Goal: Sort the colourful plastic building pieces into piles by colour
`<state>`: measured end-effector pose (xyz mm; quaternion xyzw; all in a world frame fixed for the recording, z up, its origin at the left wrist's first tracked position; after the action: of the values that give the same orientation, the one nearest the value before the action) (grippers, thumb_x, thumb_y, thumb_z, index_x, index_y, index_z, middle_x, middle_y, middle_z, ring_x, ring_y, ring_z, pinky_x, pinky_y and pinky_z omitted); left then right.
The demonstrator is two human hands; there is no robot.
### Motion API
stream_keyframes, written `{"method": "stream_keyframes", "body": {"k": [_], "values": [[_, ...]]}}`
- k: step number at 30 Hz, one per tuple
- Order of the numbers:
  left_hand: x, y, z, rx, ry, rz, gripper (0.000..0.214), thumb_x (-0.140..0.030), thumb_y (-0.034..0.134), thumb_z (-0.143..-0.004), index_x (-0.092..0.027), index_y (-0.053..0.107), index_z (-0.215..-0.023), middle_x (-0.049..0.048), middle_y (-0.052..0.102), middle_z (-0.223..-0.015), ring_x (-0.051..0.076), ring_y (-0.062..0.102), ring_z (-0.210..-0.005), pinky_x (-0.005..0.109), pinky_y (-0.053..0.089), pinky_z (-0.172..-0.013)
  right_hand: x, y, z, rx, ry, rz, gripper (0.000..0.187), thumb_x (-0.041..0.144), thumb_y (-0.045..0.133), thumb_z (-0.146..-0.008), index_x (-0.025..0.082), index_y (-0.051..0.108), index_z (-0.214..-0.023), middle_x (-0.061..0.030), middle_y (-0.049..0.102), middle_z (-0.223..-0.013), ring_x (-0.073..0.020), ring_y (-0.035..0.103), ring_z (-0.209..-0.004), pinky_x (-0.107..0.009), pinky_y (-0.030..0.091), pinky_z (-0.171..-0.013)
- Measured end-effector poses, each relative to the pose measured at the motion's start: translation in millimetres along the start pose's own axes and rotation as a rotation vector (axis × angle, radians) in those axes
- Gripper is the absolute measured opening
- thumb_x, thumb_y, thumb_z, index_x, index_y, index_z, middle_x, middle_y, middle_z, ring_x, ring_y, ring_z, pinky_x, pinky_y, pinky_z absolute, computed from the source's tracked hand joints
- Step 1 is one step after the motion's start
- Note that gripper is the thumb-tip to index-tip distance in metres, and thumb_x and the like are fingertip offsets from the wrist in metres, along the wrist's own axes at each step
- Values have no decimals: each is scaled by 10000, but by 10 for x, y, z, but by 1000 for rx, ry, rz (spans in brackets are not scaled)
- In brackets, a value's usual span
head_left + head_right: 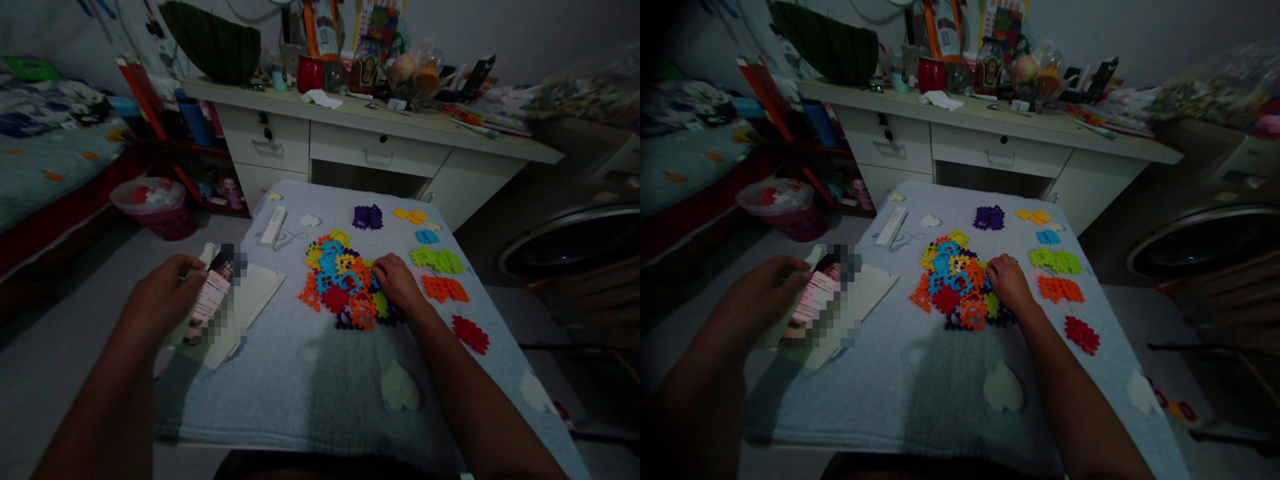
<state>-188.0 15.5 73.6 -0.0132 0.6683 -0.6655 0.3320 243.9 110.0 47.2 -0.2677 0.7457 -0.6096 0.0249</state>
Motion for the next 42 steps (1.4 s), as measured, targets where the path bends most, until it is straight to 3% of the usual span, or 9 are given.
{"method": "stream_keyframes", "body": {"k": [8, 13, 23, 35, 42], "values": [[7, -21, 14, -19, -7, 17, 344, -430, 463, -867, -218, 591, -1106, 46, 681, -926, 191, 631, -762, 244, 409, -606, 20, 49, -17, -7, -22, 3, 195, 205, 420, -941, 194, 604, -876, -97, 626, -877, -240, 535, -836, -371, 407, -827], [13, 0, 13, 2, -24, 23, 318, -434, 452, -879, -218, 580, -1074, 36, 672, -900, 182, 618, -739, 244, 395, -606, 25, 87, -13, -11, -36, 67, 251, 232, 397, -970, 182, 638, -920, -110, 604, -889, -253, 528, -870, -377, 403, -843], [-57, -56, 50, -33, -21, -22, 249, -400, 382, -904, -222, 543, -973, 15, 611, -825, 182, 579, -722, 250, 366, -591, 13, 114, -21, -16, -30, 107, 279, 218, 359, -981, 192, 595, -833, -109, 576, -856, -252, 514, -836, -375, 404, -822], [3, -39, 40, -57, -22, 118, 234, -430, 421, -858, -239, 542, -919, -8, 587, -763, 189, 581, -706, 266, 384, -583, 41, 81, -13, -7, -10, 53, 276, 240, 317, -990, 212, 562, -866, -106, 610, -872, -246, 546, -835, -371, 422, -814], [-66, -64, 116, -57, -54, 156, 244, -422, 422, -844, -234, 551, -929, -18, 578, -721, 177, 564, -642, 260, 382, -544, 29, -24, 18, -82, 62, -65, 228, 263, 359, -969, 218, 581, -939, -102, 638, -976, -232, 587, -905, -335, 450, -798]]}}
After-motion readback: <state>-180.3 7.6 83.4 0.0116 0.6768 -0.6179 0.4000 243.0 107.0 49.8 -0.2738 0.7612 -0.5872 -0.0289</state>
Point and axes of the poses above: each hand's wrist, its own z-axis away from the middle knuckle, its own y-axis out of the palm, x = y × z, the point moved 9 cm from there along -z, towards the middle knuckle
